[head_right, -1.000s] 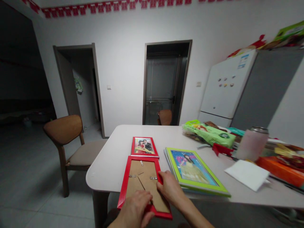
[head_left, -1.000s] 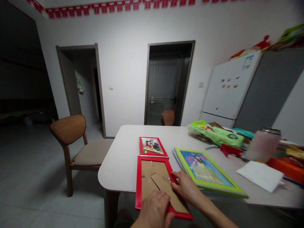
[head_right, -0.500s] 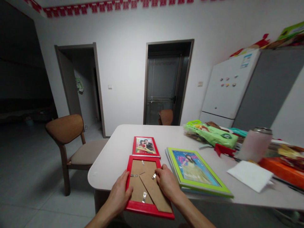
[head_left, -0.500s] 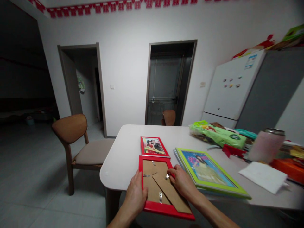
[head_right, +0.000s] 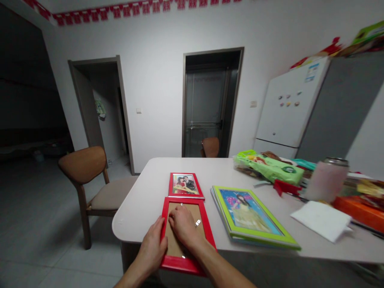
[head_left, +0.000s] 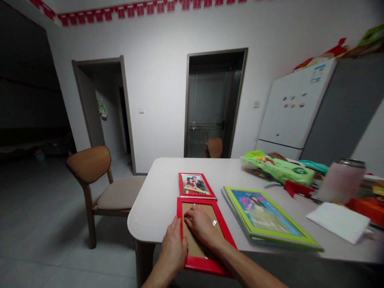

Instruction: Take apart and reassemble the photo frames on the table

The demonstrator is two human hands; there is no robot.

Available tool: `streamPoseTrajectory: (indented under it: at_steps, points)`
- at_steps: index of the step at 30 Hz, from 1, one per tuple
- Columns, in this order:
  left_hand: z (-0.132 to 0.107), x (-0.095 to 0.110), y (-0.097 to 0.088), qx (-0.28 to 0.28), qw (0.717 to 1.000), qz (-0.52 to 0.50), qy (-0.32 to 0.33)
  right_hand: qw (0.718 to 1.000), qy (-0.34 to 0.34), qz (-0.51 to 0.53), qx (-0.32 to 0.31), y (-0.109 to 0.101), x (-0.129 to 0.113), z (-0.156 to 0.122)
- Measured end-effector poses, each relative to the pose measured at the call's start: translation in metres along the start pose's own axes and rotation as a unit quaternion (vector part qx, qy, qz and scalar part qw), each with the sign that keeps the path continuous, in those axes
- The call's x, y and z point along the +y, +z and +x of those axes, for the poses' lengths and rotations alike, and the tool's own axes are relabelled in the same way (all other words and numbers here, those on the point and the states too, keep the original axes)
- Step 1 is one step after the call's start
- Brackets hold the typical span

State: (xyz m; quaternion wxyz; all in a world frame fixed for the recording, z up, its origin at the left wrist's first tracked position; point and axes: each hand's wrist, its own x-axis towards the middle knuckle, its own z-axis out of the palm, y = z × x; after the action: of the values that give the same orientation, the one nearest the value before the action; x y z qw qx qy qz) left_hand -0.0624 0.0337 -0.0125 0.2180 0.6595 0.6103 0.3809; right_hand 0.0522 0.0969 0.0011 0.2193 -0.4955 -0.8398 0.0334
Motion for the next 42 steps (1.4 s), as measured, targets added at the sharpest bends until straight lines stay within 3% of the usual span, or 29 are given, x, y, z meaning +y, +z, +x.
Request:
streamPoseTrajectory:
  at_steps: [9,15,18,21,24,27,34,39,42]
  points:
    - [-0.001,0.0,-0.001,-0.006,0.999,0.032,0.011,0.991,0.119,-0.068,0.015,-0.006,0.035,0.01]
    - [0.001,-0.002,0.002,0.004,0.998,0.048,0.028,0.988,0.138,-0.062,0.009,-0.004,0.034,0.014]
    - [0.0,-0.002,0.001,0.005,0.999,0.045,0.028,0.992,0.12,-0.044,0.005,-0.013,0.032,0.005]
    - [-0.001,-0.001,0.0,-0.002,0.998,0.05,0.028,0.998,0.05,0.044,-0.016,-0.031,0.032,-0.02]
    - [-0.002,0.001,-0.001,-0.006,0.998,0.061,0.027,0.986,-0.003,0.139,-0.092,-0.05,0.03,-0.051]
    - [-0.003,0.004,-0.001,-0.01,0.996,0.082,0.022,0.976,-0.014,0.161,-0.145,-0.057,0.024,-0.069]
    - [-0.004,0.005,0.001,-0.019,0.994,0.106,0.021,0.981,-0.034,0.166,-0.094,-0.044,0.014,-0.064]
    - [-0.003,0.003,0.001,-0.021,0.995,0.1,0.014,0.994,0.051,0.081,-0.045,-0.045,0.023,-0.063]
    - [-0.003,0.002,0.001,-0.017,0.995,0.094,0.009,0.995,0.068,0.063,-0.038,-0.042,0.025,-0.06]
